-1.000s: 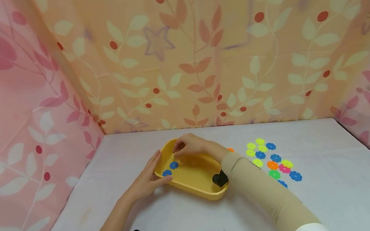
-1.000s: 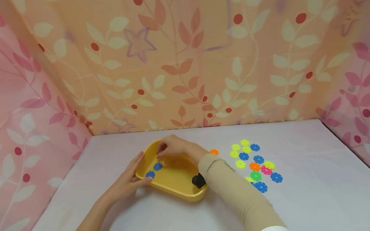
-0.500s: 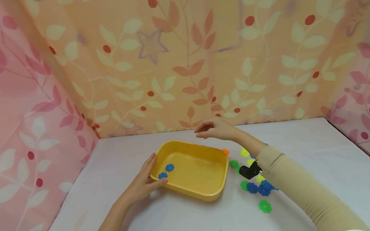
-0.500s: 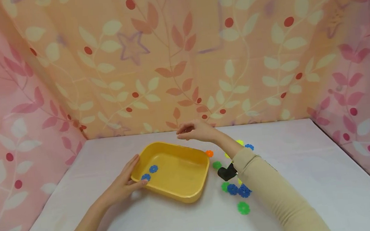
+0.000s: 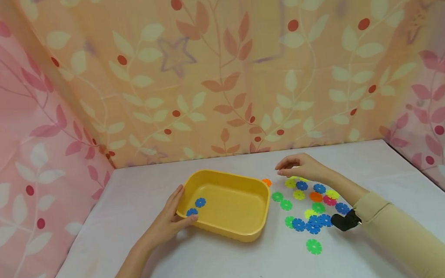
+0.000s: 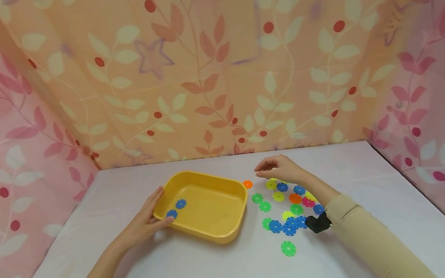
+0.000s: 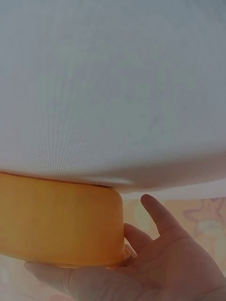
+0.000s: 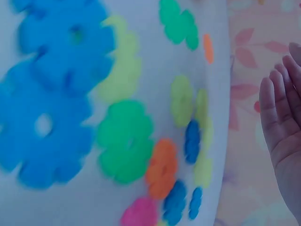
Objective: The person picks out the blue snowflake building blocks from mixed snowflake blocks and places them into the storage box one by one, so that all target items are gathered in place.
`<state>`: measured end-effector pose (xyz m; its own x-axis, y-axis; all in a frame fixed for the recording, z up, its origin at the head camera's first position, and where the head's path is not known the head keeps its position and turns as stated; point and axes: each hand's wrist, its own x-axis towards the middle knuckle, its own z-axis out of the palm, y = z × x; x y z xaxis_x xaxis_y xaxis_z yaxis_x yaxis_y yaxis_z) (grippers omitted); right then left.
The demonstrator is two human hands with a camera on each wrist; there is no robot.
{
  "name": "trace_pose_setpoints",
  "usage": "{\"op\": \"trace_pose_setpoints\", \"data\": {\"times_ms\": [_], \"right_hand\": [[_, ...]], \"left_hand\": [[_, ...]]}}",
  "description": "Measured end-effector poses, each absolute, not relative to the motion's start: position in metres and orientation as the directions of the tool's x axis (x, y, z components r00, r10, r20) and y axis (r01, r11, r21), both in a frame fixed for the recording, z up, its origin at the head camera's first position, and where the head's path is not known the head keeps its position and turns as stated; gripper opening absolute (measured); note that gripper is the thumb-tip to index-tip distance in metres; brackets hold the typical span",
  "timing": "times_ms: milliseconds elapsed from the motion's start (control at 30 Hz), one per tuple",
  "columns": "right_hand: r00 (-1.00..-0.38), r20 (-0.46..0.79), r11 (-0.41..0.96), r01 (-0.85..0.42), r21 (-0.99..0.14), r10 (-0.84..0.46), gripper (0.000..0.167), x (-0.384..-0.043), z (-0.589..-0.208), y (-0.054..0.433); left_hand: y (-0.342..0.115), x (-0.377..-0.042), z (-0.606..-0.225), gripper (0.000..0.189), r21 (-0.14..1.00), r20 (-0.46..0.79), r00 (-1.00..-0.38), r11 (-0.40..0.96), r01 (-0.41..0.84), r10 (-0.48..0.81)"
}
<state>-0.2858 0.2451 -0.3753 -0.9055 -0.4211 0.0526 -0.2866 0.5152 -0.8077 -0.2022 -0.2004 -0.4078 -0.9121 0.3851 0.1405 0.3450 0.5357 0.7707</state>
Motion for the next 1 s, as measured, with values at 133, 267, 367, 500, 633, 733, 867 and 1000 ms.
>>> {"op": "trace_pose_setpoints", "data": {"times_ms": [133, 267, 367, 500, 633, 733, 867, 1000], "right_hand": [[-0.92, 0.041, 0.572, -0.277, -0.772, -0.39, 0.036, -0.279, -0.387, 0.266], [-0.937, 0.006, 0.615, -0.235, -0.752, -0.351, 0.034, -0.273, -0.394, 0.287], [-0.945, -0.017, 0.637, -0.207, -0.743, -0.327, 0.033, -0.27, -0.399, 0.3], [-0.953, -0.042, 0.664, -0.177, -0.726, -0.3, 0.032, -0.266, -0.404, 0.31], [-0.96, -0.065, 0.695, -0.15, -0.704, -0.273, 0.032, -0.263, -0.405, 0.313], [-0.961, -0.071, 0.712, -0.148, -0.687, -0.268, 0.032, -0.262, -0.405, 0.313], [-0.959, -0.07, 0.728, -0.16, -0.666, -0.274, 0.031, -0.262, -0.406, 0.313], [-0.955, -0.073, 0.734, -0.169, -0.657, -0.286, 0.028, -0.265, -0.409, 0.315]], "left_hand": [[-0.201, -0.202, -0.408, 0.098, 0.777, 0.132, -0.913, 0.532, 0.336, 0.385], [-0.201, -0.203, -0.407, 0.098, 0.781, 0.127, -0.914, 0.529, 0.331, 0.384], [-0.202, -0.203, -0.407, 0.098, 0.784, 0.127, -0.914, 0.525, 0.331, 0.386], [-0.202, -0.203, -0.407, 0.098, 0.785, 0.128, -0.915, 0.525, 0.33, 0.383], [-0.203, -0.202, -0.407, 0.098, 0.78, 0.129, -0.915, 0.53, 0.332, 0.383], [-0.203, -0.202, -0.406, 0.098, 0.778, 0.129, -0.915, 0.533, 0.332, 0.383], [-0.202, -0.202, -0.406, 0.097, 0.776, 0.136, -0.912, 0.531, 0.341, 0.388], [-0.201, -0.202, -0.407, 0.096, 0.773, 0.148, -0.906, 0.524, 0.356, 0.396]]}}
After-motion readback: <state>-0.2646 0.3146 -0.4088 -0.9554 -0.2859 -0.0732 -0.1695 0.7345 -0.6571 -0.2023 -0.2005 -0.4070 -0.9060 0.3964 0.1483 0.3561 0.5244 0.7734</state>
